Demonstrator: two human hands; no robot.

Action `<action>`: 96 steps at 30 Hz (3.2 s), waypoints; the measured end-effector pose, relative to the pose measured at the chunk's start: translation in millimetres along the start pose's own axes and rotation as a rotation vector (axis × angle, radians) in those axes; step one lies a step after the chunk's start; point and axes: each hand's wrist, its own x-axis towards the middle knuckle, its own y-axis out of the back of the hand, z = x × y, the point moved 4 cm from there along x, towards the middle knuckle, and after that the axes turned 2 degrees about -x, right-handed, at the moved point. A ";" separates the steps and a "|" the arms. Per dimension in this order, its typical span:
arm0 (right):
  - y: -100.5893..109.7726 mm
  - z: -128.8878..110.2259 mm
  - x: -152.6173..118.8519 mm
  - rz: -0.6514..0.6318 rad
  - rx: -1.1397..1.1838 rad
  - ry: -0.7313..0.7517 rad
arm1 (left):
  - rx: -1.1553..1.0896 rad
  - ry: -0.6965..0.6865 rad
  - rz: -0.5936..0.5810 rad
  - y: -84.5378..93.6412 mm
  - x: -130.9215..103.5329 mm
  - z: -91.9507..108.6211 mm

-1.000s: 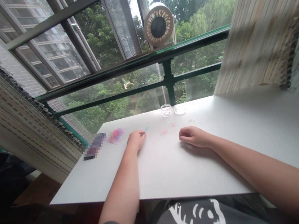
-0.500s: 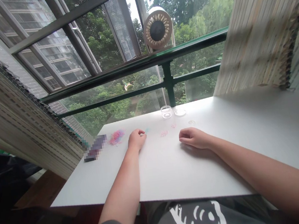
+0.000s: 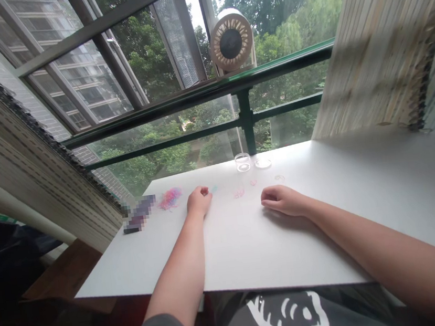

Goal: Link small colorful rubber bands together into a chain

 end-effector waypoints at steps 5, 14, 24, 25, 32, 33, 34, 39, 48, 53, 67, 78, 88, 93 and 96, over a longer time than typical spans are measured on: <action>-0.5 1.0 0.8 -0.001 -0.003 0.000 | -0.067 -0.088 -0.016 -4.4 1.2 5.5; -0.8 2.4 0.7 0.001 0.006 -0.001 | -0.187 -0.200 -0.007 -7.9 2.3 7.0; -0.4 2.4 0.2 0.005 0.011 -0.002 | -0.093 0.029 0.009 -4.1 2.1 -8.8; -0.4 2.5 0.1 0.003 0.008 -0.003 | -0.103 0.037 0.007 -4.6 2.6 -9.5; -1.1 2.8 0.4 -0.006 -0.006 0.000 | -0.101 0.068 0.018 -3.7 3.4 -8.1; -1.4 3.0 0.5 -0.008 -0.002 -0.001 | -0.099 0.070 0.019 -3.2 3.1 -7.5; -1.5 3.4 0.7 -0.008 0.003 -0.002 | -0.097 0.071 0.022 -2.6 2.7 -6.8; -1.7 4.4 0.9 -0.012 0.008 -0.004 | -0.102 0.047 0.057 -1.4 -0.1 -2.9; -1.6 2.3 -0.1 -0.015 0.002 -0.007 | -0.163 0.026 0.044 -5.3 -0.2 -2.6; -2.2 4.2 0.6 -0.016 0.001 -0.004 | -0.161 0.025 0.046 -5.3 0.8 -4.8; -1.4 4.1 0.5 -0.021 -0.004 -0.004 | -0.253 0.026 0.033 -7.3 3.6 -8.5; -1.4 4.4 0.6 -0.019 -0.007 -0.005 | -0.359 0.044 0.041 -5.7 5.6 -8.6; -0.3 3.8 0.8 -0.011 0.004 0.001 | -0.407 0.027 0.010 -7.9 2.1 -2.1; -0.3 3.0 0.3 -0.010 0.004 -0.010 | -0.402 0.007 0.008 -7.1 0.4 1.6; -0.1 2.8 -0.2 -0.007 -0.005 -0.007 | -0.404 0.001 -0.005 -6.8 -0.9 3.1</action>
